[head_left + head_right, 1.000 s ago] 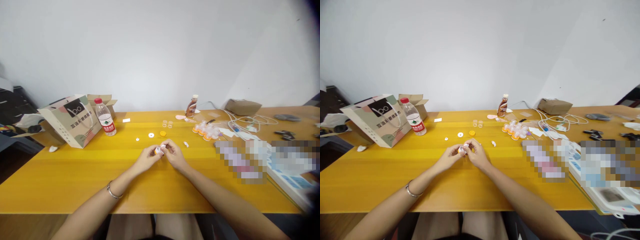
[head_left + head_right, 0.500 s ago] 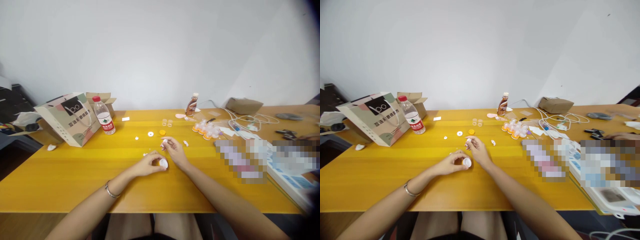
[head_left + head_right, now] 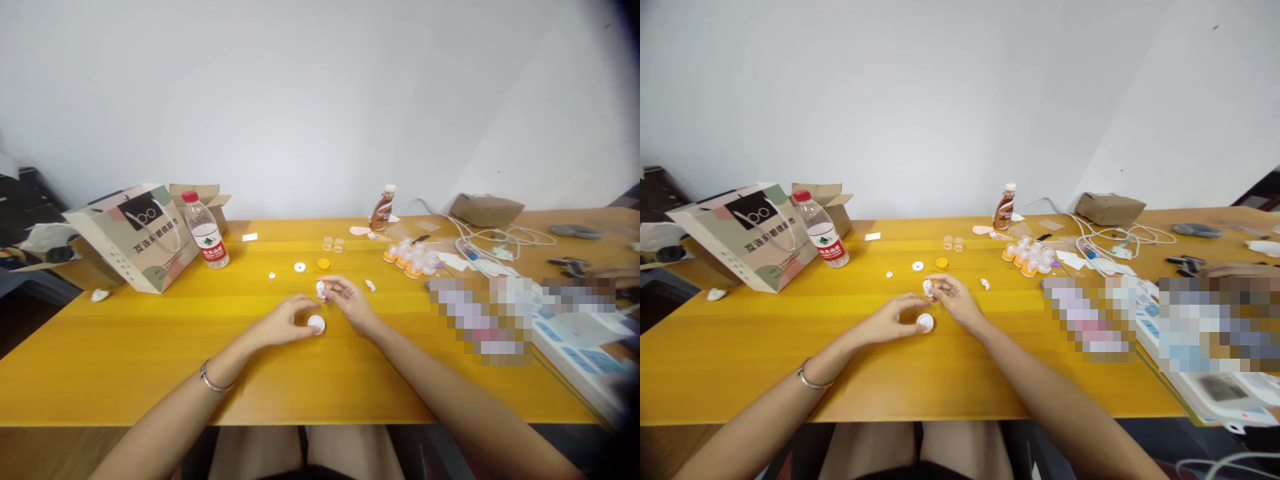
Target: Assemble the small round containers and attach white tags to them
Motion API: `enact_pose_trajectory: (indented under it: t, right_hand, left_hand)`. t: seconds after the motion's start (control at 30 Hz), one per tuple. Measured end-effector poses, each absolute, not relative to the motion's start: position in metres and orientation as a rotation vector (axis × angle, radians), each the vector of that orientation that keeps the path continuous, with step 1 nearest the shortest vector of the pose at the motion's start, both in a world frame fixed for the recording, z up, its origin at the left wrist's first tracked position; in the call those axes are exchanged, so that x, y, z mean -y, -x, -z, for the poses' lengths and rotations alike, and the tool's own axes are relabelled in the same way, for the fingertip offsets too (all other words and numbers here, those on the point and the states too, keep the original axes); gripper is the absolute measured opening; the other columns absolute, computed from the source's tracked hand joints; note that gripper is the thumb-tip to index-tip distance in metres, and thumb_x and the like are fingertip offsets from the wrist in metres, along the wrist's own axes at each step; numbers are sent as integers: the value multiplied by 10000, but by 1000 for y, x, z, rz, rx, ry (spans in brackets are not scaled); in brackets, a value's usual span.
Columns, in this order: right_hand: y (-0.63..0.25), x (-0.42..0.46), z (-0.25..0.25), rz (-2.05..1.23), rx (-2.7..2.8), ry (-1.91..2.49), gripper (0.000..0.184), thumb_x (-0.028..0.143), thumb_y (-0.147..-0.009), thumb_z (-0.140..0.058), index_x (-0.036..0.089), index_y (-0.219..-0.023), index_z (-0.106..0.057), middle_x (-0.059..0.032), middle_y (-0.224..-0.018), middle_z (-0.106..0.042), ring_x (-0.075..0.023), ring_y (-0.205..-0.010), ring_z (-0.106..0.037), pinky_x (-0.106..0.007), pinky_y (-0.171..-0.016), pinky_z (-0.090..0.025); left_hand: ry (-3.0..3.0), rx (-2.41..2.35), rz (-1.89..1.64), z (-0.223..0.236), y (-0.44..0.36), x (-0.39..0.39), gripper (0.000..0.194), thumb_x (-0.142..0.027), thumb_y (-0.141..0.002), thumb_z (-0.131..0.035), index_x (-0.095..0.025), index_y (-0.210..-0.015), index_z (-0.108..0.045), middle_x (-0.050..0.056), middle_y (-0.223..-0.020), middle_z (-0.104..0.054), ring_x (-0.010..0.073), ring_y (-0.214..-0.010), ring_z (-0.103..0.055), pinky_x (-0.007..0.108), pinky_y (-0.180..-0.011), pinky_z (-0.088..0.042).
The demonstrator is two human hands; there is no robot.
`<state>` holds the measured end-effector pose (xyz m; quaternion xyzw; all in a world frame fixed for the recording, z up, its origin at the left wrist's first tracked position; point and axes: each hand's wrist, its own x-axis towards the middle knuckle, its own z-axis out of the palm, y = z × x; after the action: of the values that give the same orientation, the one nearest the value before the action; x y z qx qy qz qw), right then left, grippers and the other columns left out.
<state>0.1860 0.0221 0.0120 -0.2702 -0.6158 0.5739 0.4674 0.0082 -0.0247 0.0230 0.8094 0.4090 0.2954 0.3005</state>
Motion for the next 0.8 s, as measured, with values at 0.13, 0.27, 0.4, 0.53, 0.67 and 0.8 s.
enact_pose_trajectory:
  t: [0.13, 0.27, 0.4, 0.53, 0.67, 0.8]
  right_hand:
    - [-187, -19, -14, -1444, 1510, 590, 236, 268, -693, -646, 198, -910, -584, 15, -731, -612, -92, -646, -549, -254, -688, -437]
    - [-183, -17, -12, -1560, 1459, 581, 249, 270, -654, -685, 196, -831, -526, 28, -678, -638, -100, -632, -583, -272, -697, -455]
    - [-181, -16, -11, -1566, 1422, 697, 248, 297, -605, -714, 176, -723, -533, 14, -688, -659, -113, -626, -604, -284, -690, -476]
    - [-181, -15, -13, -1550, 1467, 749, 219, 353, -652, -663, 167, -762, -625, -14, -736, -670, -124, -672, -615, -285, -705, -493]
    - [-180, -12, -15, -1536, 1458, 792, 245, 367, -632, -668, 173, -781, -649, -12, -711, -670, -134, -649, -618, -298, -686, -513]
    - [-178, -10, -14, -1507, 1502, 814, 211, 361, -633, -653, 173, -730, -656, -3, -683, -664, -132, -628, -617, -295, -679, -520]
  left_hand:
    - [-1933, -1191, -1095, -29, -9, 22, 315, -328, -757, -582, -175, -1032, -587, 75, -983, -583, 173, -891, -542, 272, -762, -424]
    - [-1860, -1066, -1201, -26, -16, 22, 280, -292, -768, -583, -164, -1015, -611, 74, -949, -583, 157, -866, -550, 261, -762, -431]
    - [-1907, -1117, -1284, -23, -21, 25, 227, -292, -770, -583, -166, -950, -639, 68, -903, -604, 160, -848, -559, 272, -766, -445]
    - [-2201, -1184, -1302, -23, -16, 26, 209, -263, -810, -527, -182, -984, -610, 65, -901, -613, 157, -846, -560, 291, -794, -446]
    - [-2487, -1235, -1215, -17, -12, 24, 235, -243, -853, -450, -199, -1045, -577, 74, -955, -618, 165, -874, -567, 314, -808, -452]
    - [-2606, -1286, -1136, -10, -12, 22, 249, -259, -868, -422, -197, -1063, -564, 81, -977, -621, 168, -876, -578, 316, -801, -464]
